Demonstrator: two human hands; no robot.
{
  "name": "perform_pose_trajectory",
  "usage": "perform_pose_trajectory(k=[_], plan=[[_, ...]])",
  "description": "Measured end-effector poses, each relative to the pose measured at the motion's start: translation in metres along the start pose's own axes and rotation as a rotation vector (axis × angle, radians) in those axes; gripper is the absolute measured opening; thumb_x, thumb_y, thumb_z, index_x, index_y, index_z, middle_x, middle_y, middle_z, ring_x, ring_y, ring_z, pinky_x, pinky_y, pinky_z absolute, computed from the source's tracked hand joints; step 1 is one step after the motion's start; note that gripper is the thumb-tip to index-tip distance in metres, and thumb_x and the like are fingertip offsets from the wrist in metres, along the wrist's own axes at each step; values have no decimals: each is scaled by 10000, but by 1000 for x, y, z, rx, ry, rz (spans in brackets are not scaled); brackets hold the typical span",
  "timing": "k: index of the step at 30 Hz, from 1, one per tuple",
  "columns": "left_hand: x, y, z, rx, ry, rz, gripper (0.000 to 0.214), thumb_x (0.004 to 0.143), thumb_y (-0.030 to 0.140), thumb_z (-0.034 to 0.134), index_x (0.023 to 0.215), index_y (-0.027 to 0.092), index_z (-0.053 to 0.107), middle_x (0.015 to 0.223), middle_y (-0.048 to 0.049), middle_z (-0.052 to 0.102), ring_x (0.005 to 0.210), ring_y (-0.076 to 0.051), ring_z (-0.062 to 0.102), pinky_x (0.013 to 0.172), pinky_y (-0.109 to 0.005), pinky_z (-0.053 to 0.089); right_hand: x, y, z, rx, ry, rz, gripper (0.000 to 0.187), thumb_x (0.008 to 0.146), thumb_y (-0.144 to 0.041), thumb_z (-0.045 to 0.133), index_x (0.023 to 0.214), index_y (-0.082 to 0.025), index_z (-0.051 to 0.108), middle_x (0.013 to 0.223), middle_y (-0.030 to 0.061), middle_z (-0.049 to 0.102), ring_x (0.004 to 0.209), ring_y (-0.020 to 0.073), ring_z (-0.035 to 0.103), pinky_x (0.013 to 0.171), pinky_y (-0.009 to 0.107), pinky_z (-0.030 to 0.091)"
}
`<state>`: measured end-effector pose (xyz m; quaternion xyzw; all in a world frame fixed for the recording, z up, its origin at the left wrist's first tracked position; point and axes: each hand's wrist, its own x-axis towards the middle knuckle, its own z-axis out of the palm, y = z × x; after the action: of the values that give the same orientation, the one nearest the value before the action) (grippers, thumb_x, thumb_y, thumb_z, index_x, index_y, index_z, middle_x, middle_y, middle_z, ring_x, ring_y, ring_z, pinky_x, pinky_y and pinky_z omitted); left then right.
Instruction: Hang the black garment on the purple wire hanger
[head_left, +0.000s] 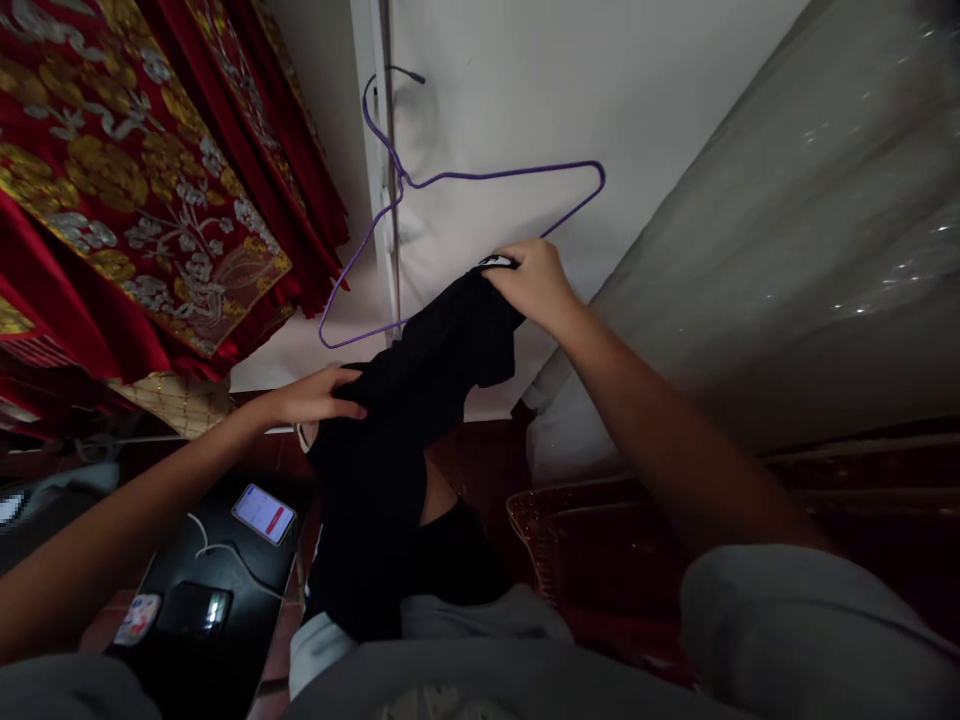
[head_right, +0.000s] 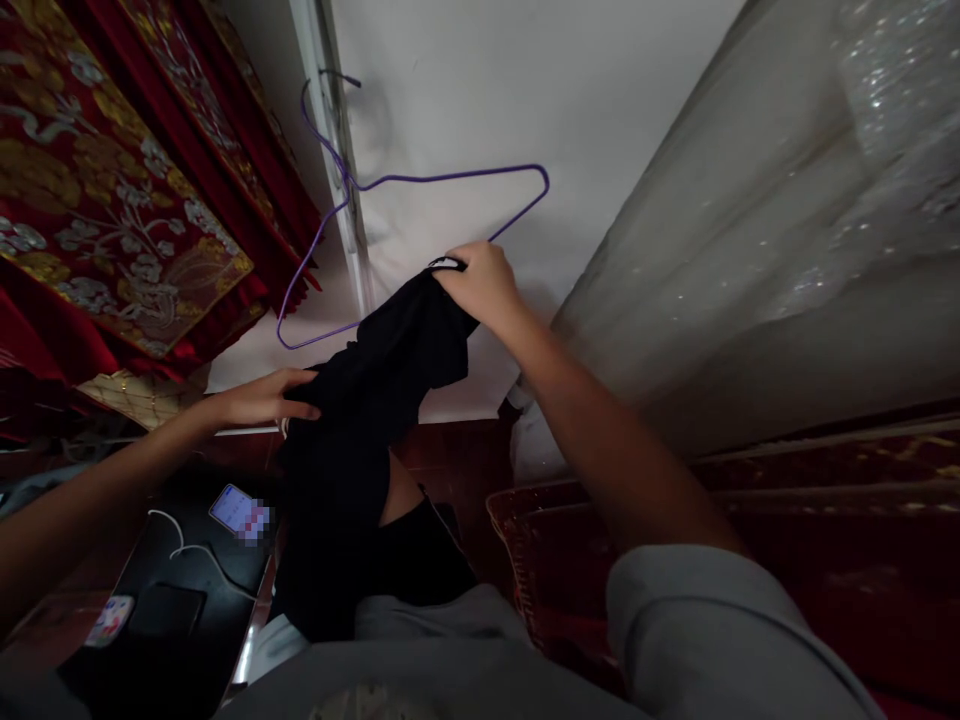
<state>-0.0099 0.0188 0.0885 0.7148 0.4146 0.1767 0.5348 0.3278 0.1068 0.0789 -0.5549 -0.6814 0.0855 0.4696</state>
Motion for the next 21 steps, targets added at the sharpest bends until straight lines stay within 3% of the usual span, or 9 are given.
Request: perform_pose_trajectory(k=[3, 5, 7, 11, 15, 18, 21], plan=[[-3, -9, -22, 183, 298, 0, 167, 633, 152, 877, 662, 217, 726, 626, -41, 635, 922, -324, 686, 1008, -408, 466, -2, -2, 3, 26, -1, 16, 147, 759, -185, 632, 616, -184, 596, 581, -11, 444, 651, 150, 455, 679, 322, 354], [-6, -14, -39, 412, 498, 98, 237, 679, 189, 867, 578, 229, 656, 534, -18, 495, 1048, -357, 646, 1159, -482, 330, -3, -4, 5, 40, 12, 18, 130, 754, -192, 641, 629, -183, 605, 579, -13, 445, 669, 156, 480, 694, 320, 365], [-11, -14, -49, 634, 617, 163, 296, 722, 223, 834, 549, 232, 594, 526, -15, 419, 1135, -394, 605, 1218, -549, 209, -2, -5, 6, 44, 44, 16, 136, 749, -209, 645, 625, -186, 592, 576, -11, 442, 683, 167, 502, 691, 319, 370], [-21, -1, -51, 842, 712, 86, 214, 837, 232, 719, 658, 231, 602, 585, -34, 448, 998, -391, 636, 1110, -526, 359, -1, -3, 6, 3, 87, 42, 248, 746, -262, 640, 567, -215, 474, 550, -1, 393, 641, 175, 482, 627, 325, 359], [-8, 19, -49, 669, 762, 106, 139, 939, 201, 595, 857, 219, 705, 686, -43, 565, 814, -298, 644, 983, -421, 454, -8, -10, 11, 1, 75, 70, 338, 752, -298, 621, 544, -231, 363, 551, -6, 289, 608, 156, 401, 575, 316, 331], [22, 35, -53, 395, 767, 313, 220, 944, 125, 528, 928, 184, 739, 880, -63, 692, 919, -251, 656, 1000, -346, 459, -18, -23, 22, 57, 64, 104, 319, 761, -299, 587, 553, -229, 356, 582, -11, 289, 618, 146, 384, 587, 306, 333], [53, 51, -61, 191, 765, 465, 259, 862, 14, 525, 950, 139, 733, 1023, -69, 720, 1079, -235, 643, 1076, -312, 438, -28, -31, 31, 138, -10, 61, 247, 785, -307, 568, 595, -219, 438, 612, -11, 369, 654, 156, 448, 651, 309, 383]])
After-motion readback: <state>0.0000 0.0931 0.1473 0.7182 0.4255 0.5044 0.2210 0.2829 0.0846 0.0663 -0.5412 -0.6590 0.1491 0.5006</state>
